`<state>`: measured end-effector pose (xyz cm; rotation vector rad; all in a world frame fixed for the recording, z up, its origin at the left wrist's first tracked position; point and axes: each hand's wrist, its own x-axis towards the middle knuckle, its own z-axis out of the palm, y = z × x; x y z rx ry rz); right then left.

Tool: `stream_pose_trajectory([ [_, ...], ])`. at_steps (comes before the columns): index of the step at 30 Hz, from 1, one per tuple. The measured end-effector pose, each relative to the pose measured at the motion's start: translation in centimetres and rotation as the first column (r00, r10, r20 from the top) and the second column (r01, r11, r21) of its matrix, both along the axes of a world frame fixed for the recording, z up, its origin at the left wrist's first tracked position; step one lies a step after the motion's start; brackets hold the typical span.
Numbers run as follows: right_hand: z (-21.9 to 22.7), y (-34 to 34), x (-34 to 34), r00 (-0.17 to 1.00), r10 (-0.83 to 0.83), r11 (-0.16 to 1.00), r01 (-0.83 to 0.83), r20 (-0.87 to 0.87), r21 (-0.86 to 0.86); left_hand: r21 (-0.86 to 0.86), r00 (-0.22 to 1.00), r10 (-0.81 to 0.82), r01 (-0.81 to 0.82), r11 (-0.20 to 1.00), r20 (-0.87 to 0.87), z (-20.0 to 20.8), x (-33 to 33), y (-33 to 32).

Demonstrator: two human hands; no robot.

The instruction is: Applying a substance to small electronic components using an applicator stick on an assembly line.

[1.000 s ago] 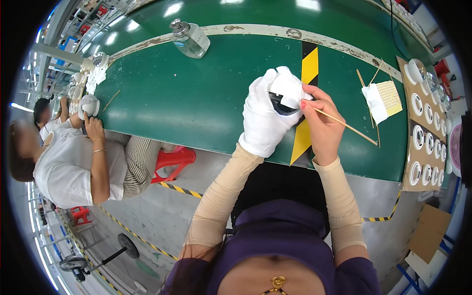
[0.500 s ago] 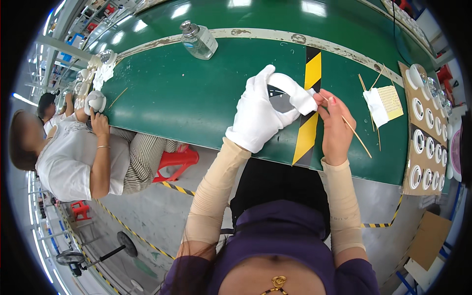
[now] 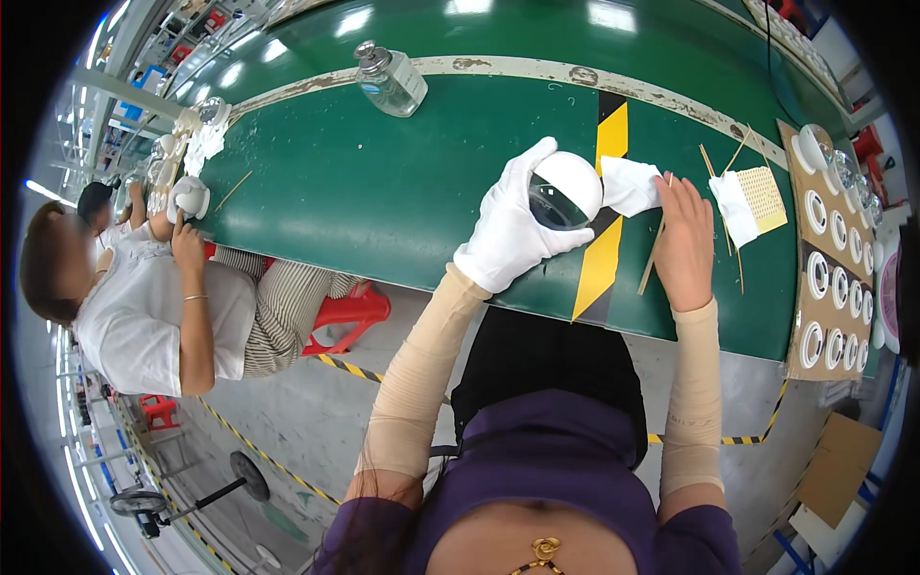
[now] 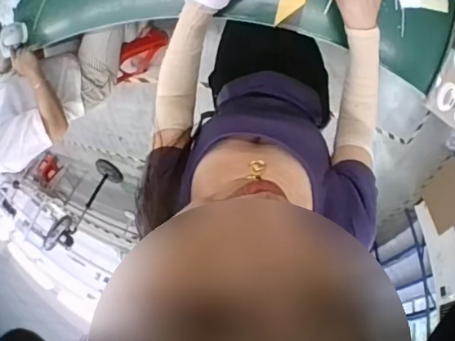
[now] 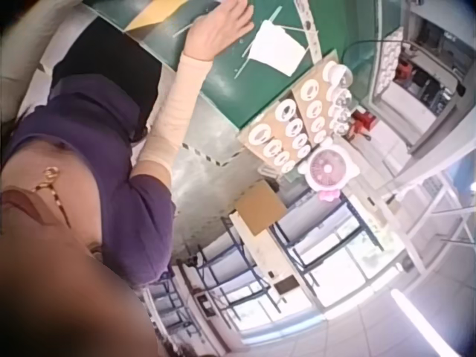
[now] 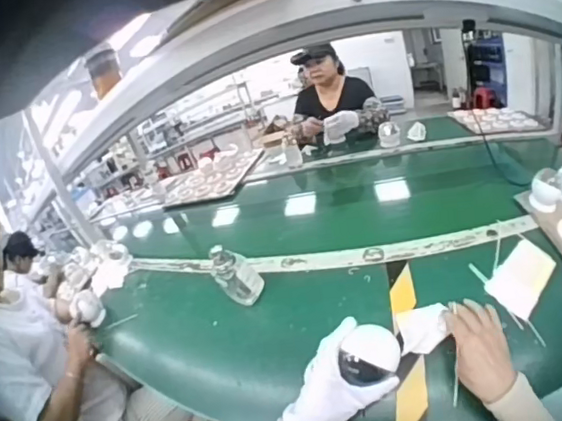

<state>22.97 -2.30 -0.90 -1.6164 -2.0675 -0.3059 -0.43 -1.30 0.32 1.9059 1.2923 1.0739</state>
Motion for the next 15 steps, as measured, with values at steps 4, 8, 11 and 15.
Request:
stream_pose_trajectory([
  [4,-1.0,1.4,2.4,0.995,-0.038,0.998,0.042,0.091,-0.043,0.045,1.0,-0.002,0.001,0.999,0.019,-0.7,0.0,0.0],
  [8,-0.9,3.2,3.3,0.977,-0.131,0.991,0.13,0.17,0.018,0.069,1.0,0.012,-0.013,0.998,0.014,-0.5,0.2,0.0],
  [11,1.3,3.3,1.8,0.983,-0.055,0.997,0.043,0.174,0.071,0.056,0.999,0.045,-0.044,0.997,-0.01,-0.4,0.1,-0.1],
  [15,3.4,3.0,0.3,0.993,0.032,0.979,-0.008,0.117,-0.202,0.068,0.999,0.041,-0.042,0.997,0.018,-0.7,0.2,0.0],
])
